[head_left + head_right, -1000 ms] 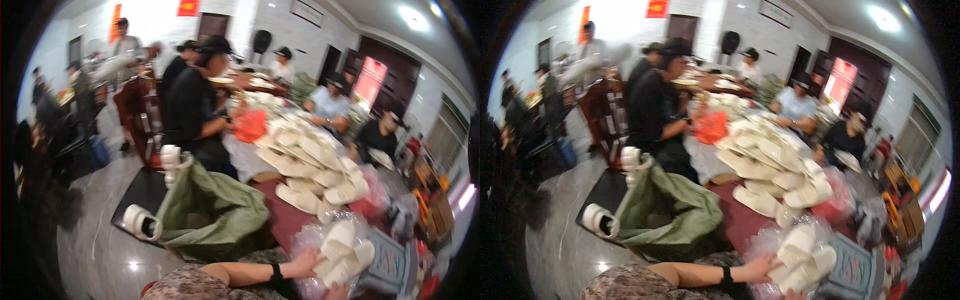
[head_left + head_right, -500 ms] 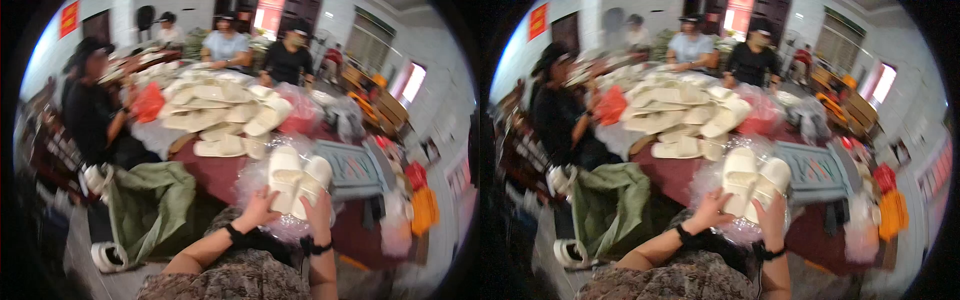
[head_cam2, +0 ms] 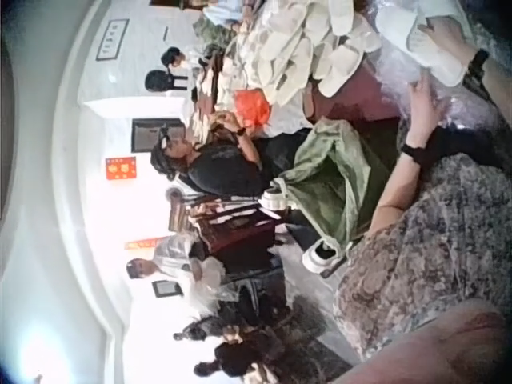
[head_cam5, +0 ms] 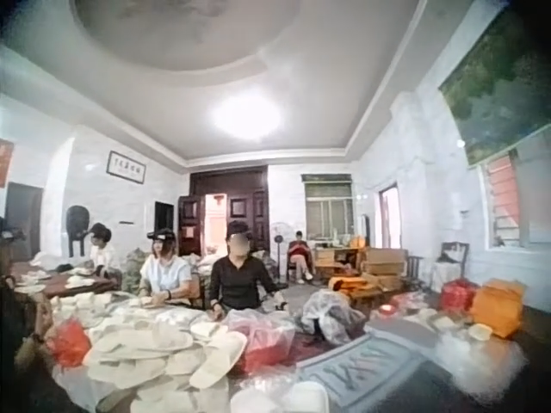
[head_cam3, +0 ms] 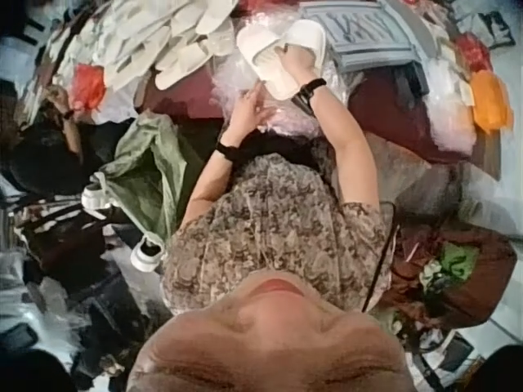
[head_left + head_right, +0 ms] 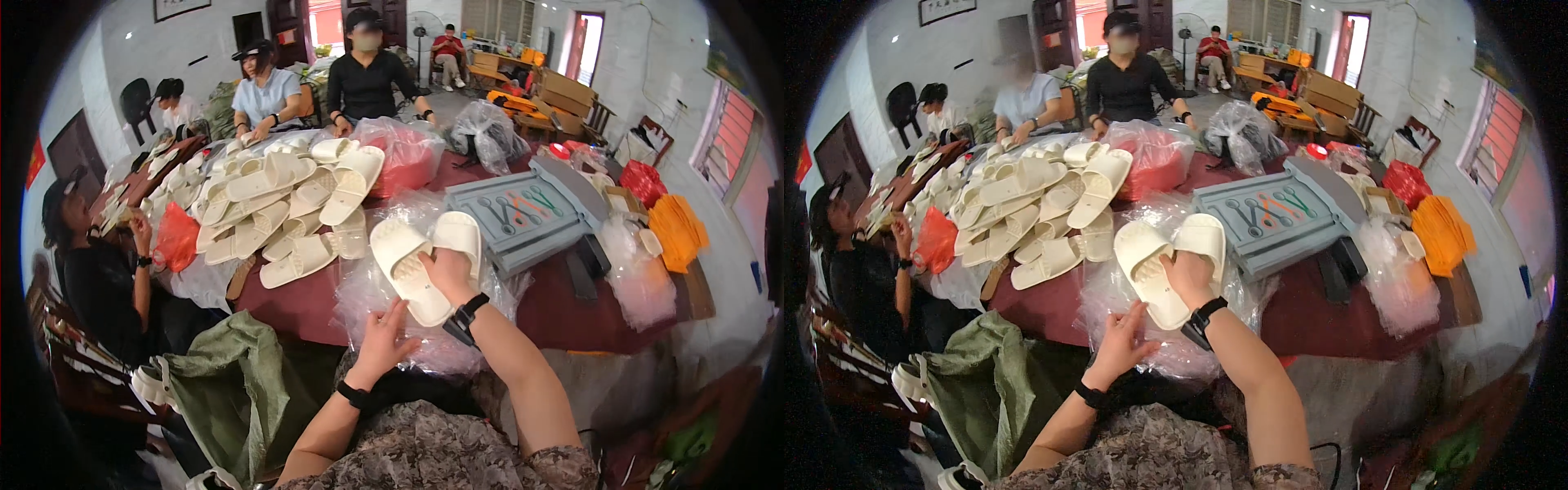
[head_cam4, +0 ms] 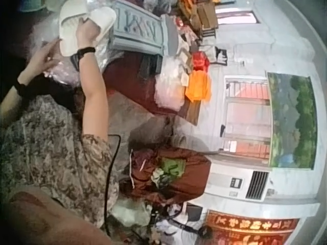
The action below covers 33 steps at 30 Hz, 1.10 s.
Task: Inspecting and packing plastic sandals into plastic bags in a workshop environment.
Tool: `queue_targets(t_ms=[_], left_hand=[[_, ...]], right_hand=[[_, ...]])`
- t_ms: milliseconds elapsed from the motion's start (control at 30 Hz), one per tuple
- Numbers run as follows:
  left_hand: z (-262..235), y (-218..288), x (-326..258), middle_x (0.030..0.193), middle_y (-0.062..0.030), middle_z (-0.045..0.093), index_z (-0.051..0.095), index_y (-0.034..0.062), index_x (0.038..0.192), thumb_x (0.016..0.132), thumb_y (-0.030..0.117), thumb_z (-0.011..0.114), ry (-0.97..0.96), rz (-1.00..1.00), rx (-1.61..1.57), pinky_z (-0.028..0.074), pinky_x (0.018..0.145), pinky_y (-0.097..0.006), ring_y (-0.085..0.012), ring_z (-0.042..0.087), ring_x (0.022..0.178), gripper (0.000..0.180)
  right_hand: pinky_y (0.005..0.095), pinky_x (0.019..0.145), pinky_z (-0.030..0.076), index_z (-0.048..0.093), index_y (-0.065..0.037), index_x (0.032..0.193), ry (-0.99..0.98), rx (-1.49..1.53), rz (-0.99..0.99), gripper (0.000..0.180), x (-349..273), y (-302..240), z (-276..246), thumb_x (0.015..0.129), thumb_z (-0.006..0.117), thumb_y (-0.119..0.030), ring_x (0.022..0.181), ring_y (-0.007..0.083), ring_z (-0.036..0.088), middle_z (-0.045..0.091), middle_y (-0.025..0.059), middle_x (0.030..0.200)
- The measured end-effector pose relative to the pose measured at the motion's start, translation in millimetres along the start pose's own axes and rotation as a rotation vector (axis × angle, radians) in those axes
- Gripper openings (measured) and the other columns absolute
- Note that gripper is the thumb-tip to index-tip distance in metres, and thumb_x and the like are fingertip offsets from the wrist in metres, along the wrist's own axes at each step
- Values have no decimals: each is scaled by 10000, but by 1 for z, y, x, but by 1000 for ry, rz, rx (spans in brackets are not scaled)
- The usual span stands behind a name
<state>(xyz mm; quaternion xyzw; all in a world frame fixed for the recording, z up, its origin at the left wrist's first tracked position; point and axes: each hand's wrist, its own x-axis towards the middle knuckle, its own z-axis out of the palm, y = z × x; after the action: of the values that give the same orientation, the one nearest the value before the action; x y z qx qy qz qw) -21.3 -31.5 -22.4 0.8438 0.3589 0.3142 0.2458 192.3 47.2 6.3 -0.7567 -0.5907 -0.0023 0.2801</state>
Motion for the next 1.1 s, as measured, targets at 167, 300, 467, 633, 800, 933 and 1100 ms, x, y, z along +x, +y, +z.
queue_targets(t_ms=[167,300,467,633,800,933,1100], left_hand=[[0,-11,-2,1451,-193,489,533,29,1343,712,284,835,25,12,141,403,1003,-452,-394,484,1116,745],[2,-6,1,1476,-217,448,536,-8,1333,721,271,824,2,2,131,395,1040,-465,-421,456,1188,732],[2,-5,3,1484,-202,445,534,-9,1336,708,266,833,4,43,137,411,1025,-462,-414,449,1180,748],[1,-7,-3,1478,-198,451,546,2,1330,715,275,832,40,34,170,420,1018,-454,-407,471,1142,731],[4,-9,-1,1484,-199,442,539,27,1345,750,335,809,30,8,201,418,1022,-459,-409,472,1168,723],[2,-1,-7,1477,-218,433,543,23,1328,784,344,783,83,30,241,434,1006,-483,-439,497,1137,676],[-6,0,-19,1422,-291,438,534,-35,1291,843,317,719,42,45,296,432,1002,-494,-474,505,1156,599]], right_hand=[[473,665,489,647,-17,762,272,225,-142,335,-1,0,-30,859,682,-336,727,365,643,659,164,758],[460,652,468,592,-10,725,441,343,-72,323,-20,13,-98,859,698,-284,726,355,616,620,157,724],[401,590,439,565,0,745,767,357,5,317,-40,106,-176,881,697,-254,609,298,547,566,139,688],[362,586,412,555,34,759,877,267,229,329,-55,201,-206,907,676,-233,585,211,464,508,119,656],[358,595,418,583,45,821,723,464,57,268,-54,147,-203,903,666,-196,605,178,487,545,111,659],[418,650,476,643,5,885,413,449,-141,112,-48,28,-163,845,669,-95,692,336,626,653,196,802],[489,672,491,597,-15,893,174,266,-356,178,-27,-40,-48,835,676,-164,714,421,625,661,188,782]])
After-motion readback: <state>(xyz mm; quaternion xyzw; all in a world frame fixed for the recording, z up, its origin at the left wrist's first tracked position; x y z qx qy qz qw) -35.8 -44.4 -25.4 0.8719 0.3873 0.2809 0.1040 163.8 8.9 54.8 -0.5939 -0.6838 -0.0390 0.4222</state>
